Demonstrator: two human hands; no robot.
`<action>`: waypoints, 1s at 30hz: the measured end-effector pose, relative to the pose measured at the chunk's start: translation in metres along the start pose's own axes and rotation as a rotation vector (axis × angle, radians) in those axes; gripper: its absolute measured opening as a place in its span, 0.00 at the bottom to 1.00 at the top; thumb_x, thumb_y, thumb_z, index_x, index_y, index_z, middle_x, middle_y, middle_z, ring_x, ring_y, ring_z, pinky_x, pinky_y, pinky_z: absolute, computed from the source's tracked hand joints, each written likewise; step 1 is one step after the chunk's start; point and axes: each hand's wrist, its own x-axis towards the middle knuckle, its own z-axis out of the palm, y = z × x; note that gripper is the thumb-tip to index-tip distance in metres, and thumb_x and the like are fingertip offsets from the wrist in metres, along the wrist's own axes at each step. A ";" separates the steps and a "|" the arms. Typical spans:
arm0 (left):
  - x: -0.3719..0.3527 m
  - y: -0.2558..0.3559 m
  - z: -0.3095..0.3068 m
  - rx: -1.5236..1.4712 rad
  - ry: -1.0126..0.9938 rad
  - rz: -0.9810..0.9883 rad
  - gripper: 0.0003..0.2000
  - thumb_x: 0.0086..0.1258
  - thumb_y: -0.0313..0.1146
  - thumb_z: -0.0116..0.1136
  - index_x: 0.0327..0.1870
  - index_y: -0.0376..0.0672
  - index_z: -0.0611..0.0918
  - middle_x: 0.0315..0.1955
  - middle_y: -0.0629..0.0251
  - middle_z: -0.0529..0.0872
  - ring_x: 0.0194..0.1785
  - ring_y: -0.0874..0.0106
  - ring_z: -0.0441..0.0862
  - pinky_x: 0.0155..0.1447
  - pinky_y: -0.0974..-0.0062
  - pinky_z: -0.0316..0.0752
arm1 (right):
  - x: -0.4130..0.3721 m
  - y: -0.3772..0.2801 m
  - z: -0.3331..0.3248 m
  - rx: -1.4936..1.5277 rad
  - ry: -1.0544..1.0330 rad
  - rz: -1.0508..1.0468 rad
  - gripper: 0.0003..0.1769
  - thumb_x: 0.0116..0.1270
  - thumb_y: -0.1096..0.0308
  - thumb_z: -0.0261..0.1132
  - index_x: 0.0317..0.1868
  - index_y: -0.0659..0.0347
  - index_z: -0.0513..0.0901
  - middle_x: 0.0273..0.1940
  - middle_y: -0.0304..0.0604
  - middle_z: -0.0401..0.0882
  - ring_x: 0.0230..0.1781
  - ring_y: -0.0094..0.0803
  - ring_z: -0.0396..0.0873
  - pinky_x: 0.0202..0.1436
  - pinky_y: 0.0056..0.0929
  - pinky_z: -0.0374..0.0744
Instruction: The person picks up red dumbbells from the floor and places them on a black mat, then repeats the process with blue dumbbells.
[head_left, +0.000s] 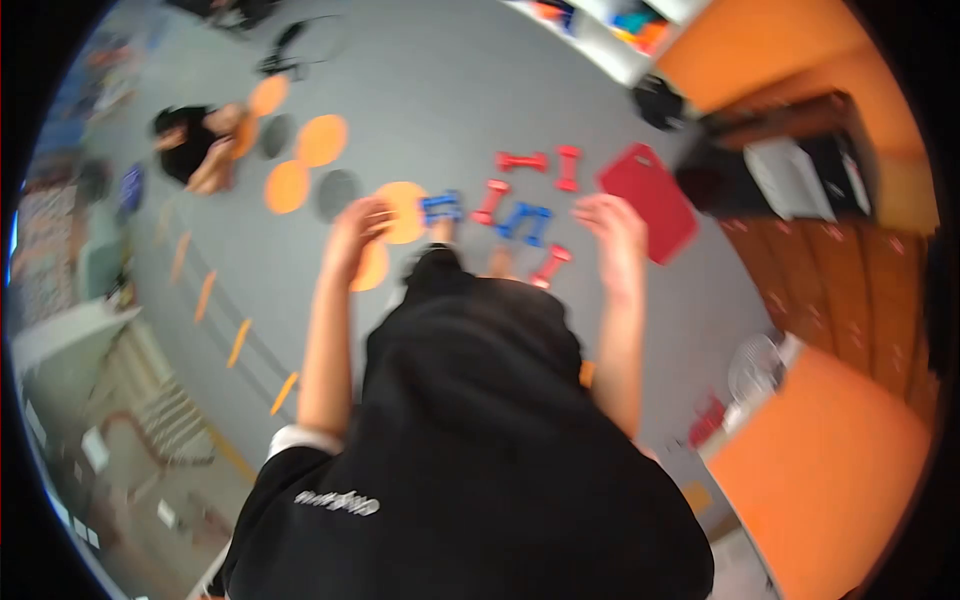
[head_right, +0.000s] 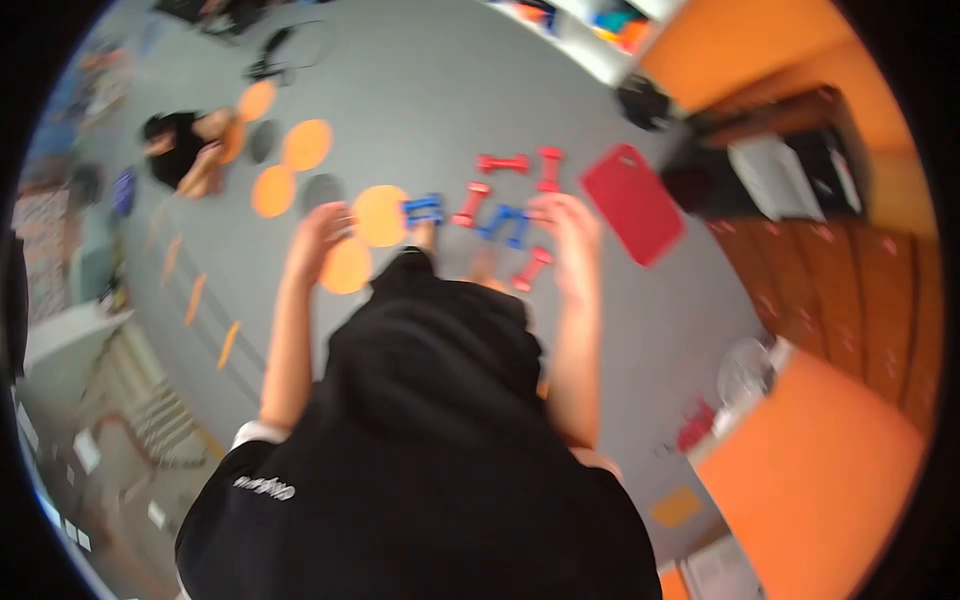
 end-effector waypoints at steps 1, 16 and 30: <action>0.007 -0.005 0.002 -0.042 -0.012 -0.038 0.15 0.76 0.42 0.51 0.55 0.42 0.77 0.50 0.62 0.82 0.56 0.67 0.80 0.61 0.63 0.72 | -0.003 -0.001 0.000 0.004 0.015 -0.006 0.12 0.74 0.68 0.56 0.46 0.67 0.81 0.44 0.47 0.85 0.45 0.36 0.84 0.52 0.34 0.80; 0.003 -0.012 -0.024 -0.199 0.107 0.008 0.15 0.76 0.36 0.52 0.58 0.39 0.76 0.53 0.62 0.82 0.55 0.69 0.81 0.57 0.69 0.74 | 0.004 0.001 0.070 -0.150 -0.217 0.002 0.11 0.72 0.67 0.57 0.46 0.62 0.83 0.63 0.47 0.76 0.66 0.34 0.71 0.67 0.36 0.68; 0.026 -0.004 -0.135 -0.351 0.221 0.025 0.14 0.77 0.35 0.50 0.57 0.40 0.77 0.52 0.61 0.82 0.56 0.70 0.80 0.58 0.70 0.74 | 0.063 0.023 0.218 -0.279 -0.371 0.058 0.11 0.73 0.68 0.55 0.45 0.61 0.83 0.60 0.47 0.78 0.59 0.32 0.77 0.62 0.30 0.72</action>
